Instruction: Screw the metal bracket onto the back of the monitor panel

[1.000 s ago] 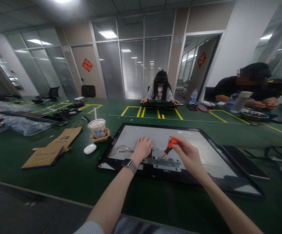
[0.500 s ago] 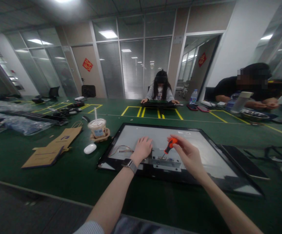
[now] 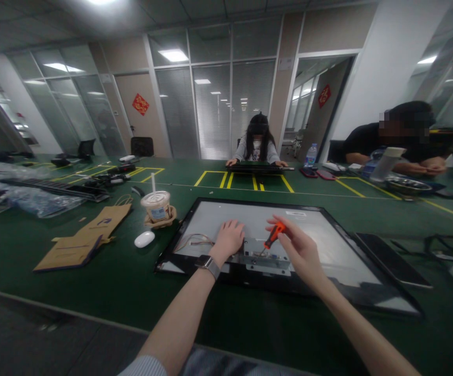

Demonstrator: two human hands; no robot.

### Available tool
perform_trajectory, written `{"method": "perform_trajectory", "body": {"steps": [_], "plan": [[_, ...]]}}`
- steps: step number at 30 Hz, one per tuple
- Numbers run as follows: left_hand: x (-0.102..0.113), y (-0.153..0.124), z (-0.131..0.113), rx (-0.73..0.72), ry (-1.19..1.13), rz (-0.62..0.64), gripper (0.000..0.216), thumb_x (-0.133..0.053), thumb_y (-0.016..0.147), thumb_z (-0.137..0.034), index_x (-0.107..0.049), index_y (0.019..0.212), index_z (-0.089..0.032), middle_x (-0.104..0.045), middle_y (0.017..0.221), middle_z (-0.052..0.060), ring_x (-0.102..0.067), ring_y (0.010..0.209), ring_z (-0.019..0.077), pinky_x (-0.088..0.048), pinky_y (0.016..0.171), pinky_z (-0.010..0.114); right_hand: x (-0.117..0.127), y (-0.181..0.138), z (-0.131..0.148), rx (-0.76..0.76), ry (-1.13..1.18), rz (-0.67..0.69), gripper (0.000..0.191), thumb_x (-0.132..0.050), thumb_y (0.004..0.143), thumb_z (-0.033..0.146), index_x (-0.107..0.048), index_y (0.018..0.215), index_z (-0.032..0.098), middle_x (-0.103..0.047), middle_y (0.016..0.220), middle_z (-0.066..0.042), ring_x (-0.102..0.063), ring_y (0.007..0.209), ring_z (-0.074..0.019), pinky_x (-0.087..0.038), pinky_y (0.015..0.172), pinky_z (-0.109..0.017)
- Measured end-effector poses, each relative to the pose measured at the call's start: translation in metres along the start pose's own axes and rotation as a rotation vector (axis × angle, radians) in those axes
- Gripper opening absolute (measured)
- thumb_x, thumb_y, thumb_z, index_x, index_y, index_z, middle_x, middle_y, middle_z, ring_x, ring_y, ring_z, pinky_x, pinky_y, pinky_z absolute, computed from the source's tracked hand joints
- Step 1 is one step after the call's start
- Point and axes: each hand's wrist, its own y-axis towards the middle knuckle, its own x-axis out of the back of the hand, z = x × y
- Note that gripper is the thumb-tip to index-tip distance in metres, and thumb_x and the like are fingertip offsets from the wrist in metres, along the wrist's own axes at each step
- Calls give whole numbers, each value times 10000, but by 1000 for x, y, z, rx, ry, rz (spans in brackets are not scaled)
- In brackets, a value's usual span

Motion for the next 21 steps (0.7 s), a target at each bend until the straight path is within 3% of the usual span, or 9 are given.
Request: {"method": "perform_trajectory", "body": {"steps": [5, 8, 14, 18, 21], "plan": [[-1, 0, 1, -9, 5, -13, 395, -411, 1017, -271, -553, 1374, -177, -539, 1463, 129, -493, 1347, 272, -392, 1131, 446, -1, 3, -2, 41, -85, -82, 252, -679, 894, 244, -709, 1140, 292, -704, 938, -27, -679, 876, -211, -541, 818, -382], [0, -1, 0, -9, 4, -9, 398, -406, 1018, -268, -548, 1378, -175, -538, 1464, 132, -486, 1355, 273, -387, 1135, 450, 0, 5, 2, 57, -90, -94, 187, -683, 886, 242, -731, 1061, 285, -671, 872, -19, -661, 818, -202, -537, 759, -364], [3, -1, -2, 7, -9, 17, 415, -394, 1027, -273, -533, 1404, -167, -506, 1499, 133, -470, 1375, 276, -369, 1153, 459, 1, 0, 5, -5, 47, 17, 320, -520, 986, 279, -633, 1285, 287, -717, 1121, -77, -701, 1028, -235, -559, 889, -428], [2, 0, -1, 9, -7, 20, 420, -392, 1029, -277, -530, 1409, -164, -503, 1502, 138, -462, 1384, 278, -363, 1159, 461, -1, -1, 0, -60, 32, 0, 381, -565, 968, 296, -588, 1347, 271, -742, 1067, -72, -719, 994, -232, -571, 899, -438], [1, -1, -1, 4, 2, 6, 415, -387, 1028, -276, -538, 1399, -165, -515, 1491, 136, -475, 1370, 278, -370, 1152, 453, -3, 1, -1, -34, -52, -92, 313, -639, 919, 303, -664, 1228, 264, -735, 940, -42, -716, 852, -216, -581, 859, -431]]}}
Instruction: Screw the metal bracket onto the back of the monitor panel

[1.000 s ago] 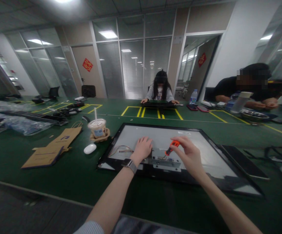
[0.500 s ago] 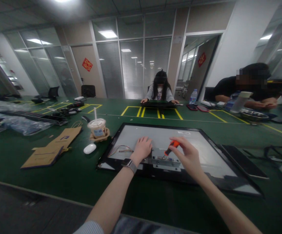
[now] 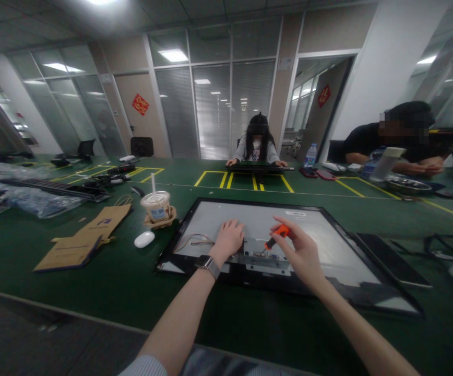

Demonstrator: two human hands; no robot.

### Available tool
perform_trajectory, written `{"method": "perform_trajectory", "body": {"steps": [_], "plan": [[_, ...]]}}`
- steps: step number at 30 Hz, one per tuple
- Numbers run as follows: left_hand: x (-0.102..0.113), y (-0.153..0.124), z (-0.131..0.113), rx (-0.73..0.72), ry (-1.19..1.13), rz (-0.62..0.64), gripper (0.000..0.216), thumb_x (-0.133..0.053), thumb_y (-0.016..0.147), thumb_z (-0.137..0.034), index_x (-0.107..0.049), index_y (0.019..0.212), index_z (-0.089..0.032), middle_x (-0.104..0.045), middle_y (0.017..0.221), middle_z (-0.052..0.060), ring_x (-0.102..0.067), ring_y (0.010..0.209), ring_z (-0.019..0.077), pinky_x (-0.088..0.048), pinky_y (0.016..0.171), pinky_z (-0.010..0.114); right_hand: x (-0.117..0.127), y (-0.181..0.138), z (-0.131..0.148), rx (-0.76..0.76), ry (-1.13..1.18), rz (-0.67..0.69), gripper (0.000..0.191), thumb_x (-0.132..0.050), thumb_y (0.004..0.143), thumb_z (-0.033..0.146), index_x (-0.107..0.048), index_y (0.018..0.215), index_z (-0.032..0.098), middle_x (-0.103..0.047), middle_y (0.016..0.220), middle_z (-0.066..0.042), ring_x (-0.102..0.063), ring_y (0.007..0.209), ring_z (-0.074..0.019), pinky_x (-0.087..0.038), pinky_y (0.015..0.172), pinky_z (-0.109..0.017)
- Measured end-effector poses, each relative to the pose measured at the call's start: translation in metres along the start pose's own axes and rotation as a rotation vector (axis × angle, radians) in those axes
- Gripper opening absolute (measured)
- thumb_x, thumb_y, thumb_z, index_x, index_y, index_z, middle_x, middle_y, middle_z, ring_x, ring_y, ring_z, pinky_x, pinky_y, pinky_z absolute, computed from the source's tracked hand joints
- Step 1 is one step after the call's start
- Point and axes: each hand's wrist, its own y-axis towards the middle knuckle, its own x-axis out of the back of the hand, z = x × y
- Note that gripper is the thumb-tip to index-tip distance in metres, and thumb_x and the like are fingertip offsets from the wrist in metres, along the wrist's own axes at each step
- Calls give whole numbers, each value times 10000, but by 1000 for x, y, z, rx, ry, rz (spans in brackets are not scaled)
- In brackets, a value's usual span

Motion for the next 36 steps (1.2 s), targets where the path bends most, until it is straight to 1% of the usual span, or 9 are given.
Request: {"method": "perform_trajectory", "body": {"steps": [2, 4, 8, 12, 14, 18, 24, 32, 36], "plan": [[0, -1, 0, -8, 5, -12, 412, -379, 1028, -274, -544, 1389, -164, -522, 1483, 133, -482, 1360, 277, -375, 1145, 447, 0, 2, 1, 14, -32, -23, 269, -659, 903, 309, -692, 1166, 260, -718, 865, -26, -703, 787, -207, -584, 841, -431], [0, -1, 0, -11, 9, -11, 407, -376, 1027, -275, -545, 1382, -170, -524, 1480, 130, -487, 1353, 275, -381, 1137, 445, -1, 2, 3, -7, -24, -12, 291, -662, 903, 316, -678, 1186, 254, -717, 858, -25, -703, 776, -206, -591, 836, -433], [1, -1, 0, -19, 6, -15, 389, -394, 1022, -272, -546, 1369, -182, -528, 1474, 133, -492, 1348, 270, -392, 1126, 454, -4, 2, 4, -83, 146, -2, 383, -686, 896, 329, -556, 1250, 259, -737, 900, -24, -729, 800, -204, -626, 784, -407], [0, -1, 0, -16, 5, -16, 384, -395, 1021, -267, -550, 1364, -190, -529, 1475, 130, -478, 1365, 267, -379, 1139, 456, -6, 1, 2, -84, 272, -4, 238, -713, 883, 303, -559, 1061, 265, -742, 950, -33, -751, 847, -207, -645, 751, -371], [0, -1, 0, -12, 5, -8, 390, -393, 1021, -266, -544, 1371, -185, -524, 1481, 130, -473, 1371, 266, -372, 1144, 451, -6, 0, 3, -70, 258, 20, 194, -703, 890, 277, -602, 1054, 256, -738, 1013, -53, -750, 899, -214, -644, 783, -377], [2, -2, -1, -8, 8, 3, 410, -387, 1026, -268, -527, 1396, -163, -511, 1493, 140, -466, 1377, 272, -369, 1148, 454, -5, -1, 5, -4, 149, 41, 240, -658, 916, 282, -678, 1154, 268, -702, 1112, -74, -719, 993, -223, -619, 872, -400], [3, -1, -1, 3, -8, 6, 398, -397, 1021, -272, -542, 1381, -182, -518, 1490, 125, -475, 1367, 270, -374, 1143, 454, -3, -2, 3, -15, 115, 104, 371, -524, 992, 311, -590, 1356, 283, -715, 1166, -93, -694, 1091, -242, -583, 949, -442], [2, -1, -1, 1, -7, 1, 403, -388, 1018, -266, -543, 1379, -178, -517, 1489, 129, -483, 1355, 270, -368, 1144, 455, -2, 2, 3, 42, -3, 37, 278, -639, 906, 286, -704, 1175, 269, -706, 971, -57, -705, 862, -213, -626, 787, -384], [2, -1, -1, -1, -7, 11, 410, -384, 1022, -279, -538, 1388, -177, -511, 1494, 132, -471, 1368, 275, -370, 1143, 460, -2, 1, 1, 22, 1, 47, 300, -600, 928, 264, -669, 1220, 258, -741, 1084, -86, -732, 938, -235, -624, 837, -410]]}}
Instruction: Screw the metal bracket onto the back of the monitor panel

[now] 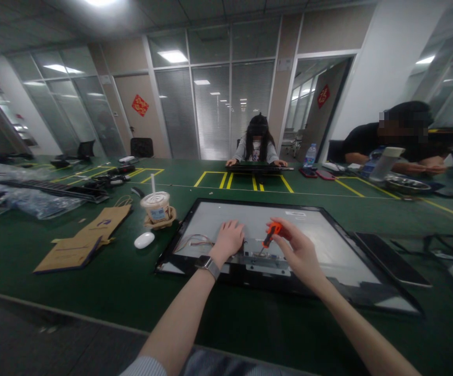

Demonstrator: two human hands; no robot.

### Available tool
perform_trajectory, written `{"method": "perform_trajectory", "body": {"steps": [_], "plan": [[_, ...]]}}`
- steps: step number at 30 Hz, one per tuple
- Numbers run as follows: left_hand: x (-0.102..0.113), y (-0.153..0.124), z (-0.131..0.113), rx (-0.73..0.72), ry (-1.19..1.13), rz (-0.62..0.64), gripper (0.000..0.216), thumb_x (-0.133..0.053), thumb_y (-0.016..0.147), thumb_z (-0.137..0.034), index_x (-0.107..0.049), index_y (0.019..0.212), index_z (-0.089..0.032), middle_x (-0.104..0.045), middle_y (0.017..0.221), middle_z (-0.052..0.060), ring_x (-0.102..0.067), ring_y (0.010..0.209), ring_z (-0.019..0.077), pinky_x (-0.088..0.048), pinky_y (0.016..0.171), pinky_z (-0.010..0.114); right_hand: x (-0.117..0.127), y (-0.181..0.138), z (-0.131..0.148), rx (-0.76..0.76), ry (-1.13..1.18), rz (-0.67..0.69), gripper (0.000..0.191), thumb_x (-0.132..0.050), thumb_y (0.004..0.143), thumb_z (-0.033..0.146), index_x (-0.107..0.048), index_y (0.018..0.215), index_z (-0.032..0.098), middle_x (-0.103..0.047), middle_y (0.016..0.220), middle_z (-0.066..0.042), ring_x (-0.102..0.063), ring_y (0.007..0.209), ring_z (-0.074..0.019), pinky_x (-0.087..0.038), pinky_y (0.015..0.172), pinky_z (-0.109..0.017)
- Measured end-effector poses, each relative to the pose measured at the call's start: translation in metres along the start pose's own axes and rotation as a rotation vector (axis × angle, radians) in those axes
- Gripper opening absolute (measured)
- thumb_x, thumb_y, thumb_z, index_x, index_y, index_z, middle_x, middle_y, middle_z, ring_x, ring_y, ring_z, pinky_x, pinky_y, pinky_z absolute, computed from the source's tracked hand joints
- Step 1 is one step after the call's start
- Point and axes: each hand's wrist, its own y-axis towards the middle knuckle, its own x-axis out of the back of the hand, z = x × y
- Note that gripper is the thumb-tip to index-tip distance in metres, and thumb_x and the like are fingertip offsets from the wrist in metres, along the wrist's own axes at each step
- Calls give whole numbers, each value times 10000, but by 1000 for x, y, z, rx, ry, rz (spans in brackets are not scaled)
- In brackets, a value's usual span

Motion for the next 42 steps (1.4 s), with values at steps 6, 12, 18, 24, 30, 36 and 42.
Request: {"method": "perform_trajectory", "body": {"steps": [6, 12, 18, 24, 30, 36, 42], "plan": [[-1, 1, 0, 4, 3, -6, 402, -390, 1023, -276, -544, 1383, -185, -520, 1486, 131, -477, 1366, 274, -371, 1144, 463, -1, -2, 0, -20, 79, 42, 325, -539, 968, 263, -613, 1284, 264, -733, 1201, -106, -728, 1042, -242, -606, 916, -431], [-6, 2, 2, -6, 14, -25, 398, -392, 1020, -280, -548, 1374, -185, -521, 1485, 126, -477, 1366, 267, -375, 1140, 442, 1, 1, 2, 17, 7, -4, 278, -654, 895, 262, -691, 1170, 270, -742, 1032, -68, -732, 886, -226, -628, 802, -395], [-5, 1, 2, -8, 1, -21, 411, -388, 1022, -275, -542, 1388, -167, -520, 1488, 135, -474, 1371, 277, -370, 1146, 448, 4, 2, 6, 74, -54, -21, 241, -658, 896, 252, -714, 1128, 281, -703, 956, -51, -702, 853, -212, -605, 766, -377], [-2, 1, 0, 9, 1, -1, 420, -378, 1026, -281, -532, 1401, -171, -502, 1507, 123, -462, 1381, 272, -359, 1151, 437, 3, -1, 6, 40, 38, 50, 335, -542, 964, 240, -627, 1286, 278, -716, 1173, -92, -715, 1028, -245, -594, 885, -434], [-1, 0, 1, -5, 7, -8, 412, -384, 1026, -272, -536, 1393, -165, -509, 1498, 133, -468, 1376, 275, -367, 1150, 447, 3, 2, 4, 44, -63, -41, 224, -683, 883, 257, -729, 1101, 270, -682, 932, -46, -684, 848, -220, -588, 790, -394], [-2, 1, 0, -1, 2, -6, 414, -399, 1026, -273, -532, 1402, -164, -510, 1497, 132, -475, 1371, 276, -379, 1148, 452, 5, 0, 2, 78, -15, 34, 300, -540, 974, 243, -659, 1245, 284, -687, 1168, -83, -696, 1024, -238, -570, 876, -417], [-3, 0, 1, -3, -3, -15, 414, -389, 1027, -266, -537, 1401, -167, -519, 1489, 130, -481, 1363, 272, -378, 1150, 449, 3, 0, -2, 90, -31, 8, 283, -600, 943, 219, -664, 1210, 285, -716, 1075, -62, -699, 967, -225, -567, 844, -399]]}}
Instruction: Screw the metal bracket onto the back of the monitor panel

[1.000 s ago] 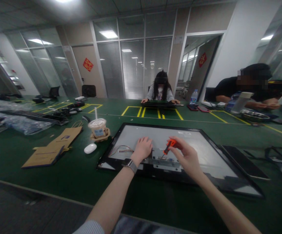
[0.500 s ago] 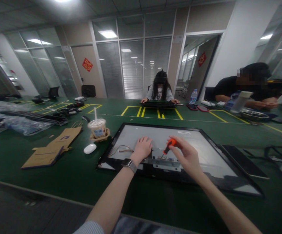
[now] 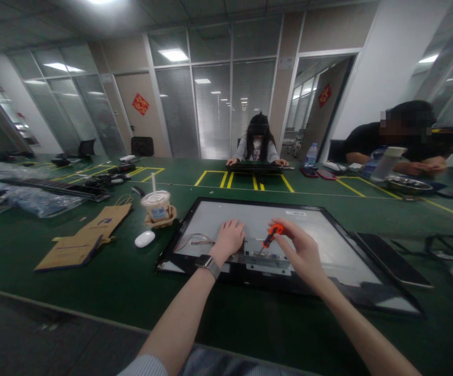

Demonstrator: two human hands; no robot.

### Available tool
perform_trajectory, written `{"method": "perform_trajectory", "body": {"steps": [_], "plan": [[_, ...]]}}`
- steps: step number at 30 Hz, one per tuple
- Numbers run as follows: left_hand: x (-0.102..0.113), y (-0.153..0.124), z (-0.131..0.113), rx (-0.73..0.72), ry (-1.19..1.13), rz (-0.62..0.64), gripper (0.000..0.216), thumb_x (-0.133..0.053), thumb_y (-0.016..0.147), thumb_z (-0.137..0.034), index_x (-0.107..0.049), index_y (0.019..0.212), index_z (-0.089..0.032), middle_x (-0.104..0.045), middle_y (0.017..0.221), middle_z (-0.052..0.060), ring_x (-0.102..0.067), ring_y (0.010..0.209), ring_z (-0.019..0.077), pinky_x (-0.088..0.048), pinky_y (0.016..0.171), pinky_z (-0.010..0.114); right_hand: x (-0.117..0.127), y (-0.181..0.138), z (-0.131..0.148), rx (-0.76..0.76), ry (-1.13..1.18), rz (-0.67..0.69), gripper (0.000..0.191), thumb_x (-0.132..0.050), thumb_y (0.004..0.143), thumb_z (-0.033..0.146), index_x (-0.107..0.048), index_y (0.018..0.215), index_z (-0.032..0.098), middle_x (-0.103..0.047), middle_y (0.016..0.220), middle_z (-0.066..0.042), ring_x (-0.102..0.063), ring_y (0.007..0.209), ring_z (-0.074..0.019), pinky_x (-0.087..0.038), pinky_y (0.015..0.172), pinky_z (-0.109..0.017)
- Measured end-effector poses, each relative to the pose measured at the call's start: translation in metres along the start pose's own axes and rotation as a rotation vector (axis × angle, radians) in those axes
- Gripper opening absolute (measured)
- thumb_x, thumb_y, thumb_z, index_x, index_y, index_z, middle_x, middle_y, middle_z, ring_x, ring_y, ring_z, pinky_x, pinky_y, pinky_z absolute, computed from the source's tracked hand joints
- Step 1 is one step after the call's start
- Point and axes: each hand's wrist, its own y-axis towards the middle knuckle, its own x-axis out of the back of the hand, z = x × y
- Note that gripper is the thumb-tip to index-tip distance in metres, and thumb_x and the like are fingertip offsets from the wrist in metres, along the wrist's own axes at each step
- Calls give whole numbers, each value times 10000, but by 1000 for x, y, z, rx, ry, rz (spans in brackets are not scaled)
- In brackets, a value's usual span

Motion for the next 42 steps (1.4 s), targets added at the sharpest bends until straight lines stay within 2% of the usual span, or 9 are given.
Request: {"method": "perform_trajectory", "body": {"steps": [5, 14, 23, 26, 31, 34, 39, 42], "plan": [[-3, 1, 2, -13, 12, -8, 415, -390, 1025, -269, -533, 1400, -164, -518, 1488, 138, -485, 1359, 274, -382, 1144, 456, 1, 3, 2, 15, -62, -57, 167, -698, 878, 240, -722, 1041, 264, -671, 910, -30, -665, 834, -206, -547, 760, -360], [0, 0, 0, -14, 22, -6, 405, -384, 1026, -274, -544, 1382, -170, -525, 1478, 131, -478, 1361, 270, -381, 1141, 445, 2, 0, 11, 26, -12, 6, 278, -505, 978, 273, -672, 1199, 250, -749, 1062, -85, -715, 966, -246, -570, 840, -411], [0, 0, 1, -20, 25, -15, 411, -393, 1023, -261, -546, 1390, -156, -533, 1474, 134, -487, 1355, 276, -391, 1136, 445, 1, 3, 6, 17, -78, -60, 169, -662, 899, 238, -720, 1057, 254, -673, 861, -28, -661, 791, -201, -534, 732, -353], [0, 0, 0, -12, 21, -12, 406, -389, 1025, -263, -552, 1383, -161, -532, 1478, 128, -491, 1353, 278, -387, 1140, 453, 1, 2, 4, 5, -63, -40, 210, -625, 929, 260, -704, 1124, 267, -689, 917, -36, -670, 837, -207, -541, 763, -365], [2, 0, -1, 3, 20, 11, 412, -393, 1027, -272, -538, 1397, -163, -512, 1496, 138, -476, 1374, 275, -380, 1150, 462, 2, -2, 3, -9, 31, 34, 324, -505, 993, 262, -614, 1297, 291, -719, 1187, -76, -698, 1044, -236, -545, 899, -427], [1, 0, 0, -3, 21, 3, 404, -406, 1023, -271, -542, 1390, -172, -516, 1492, 140, -481, 1371, 272, -386, 1146, 464, 0, -2, 2, -19, -4, 24, 315, -531, 982, 256, -624, 1282, 279, -753, 1101, -68, -718, 981, -228, -554, 868, -408], [0, 0, 1, -7, 26, -3, 403, -399, 1025, -275, -539, 1391, -180, -529, 1478, 129, -483, 1366, 267, -388, 1144, 454, -2, 1, 3, 4, -101, -65, 207, -638, 911, 278, -707, 1103, 245, -735, 925, -47, -695, 822, -211, -563, 755, -360], [0, 0, 1, -5, 24, 2, 409, -390, 1026, -275, -534, 1396, -175, -521, 1487, 128, -476, 1372, 267, -379, 1148, 444, -3, 0, 3, -11, -122, -61, 245, -624, 921, 297, -694, 1148, 242, -727, 939, -52, -693, 819, -210, -574, 757, -364]]}}
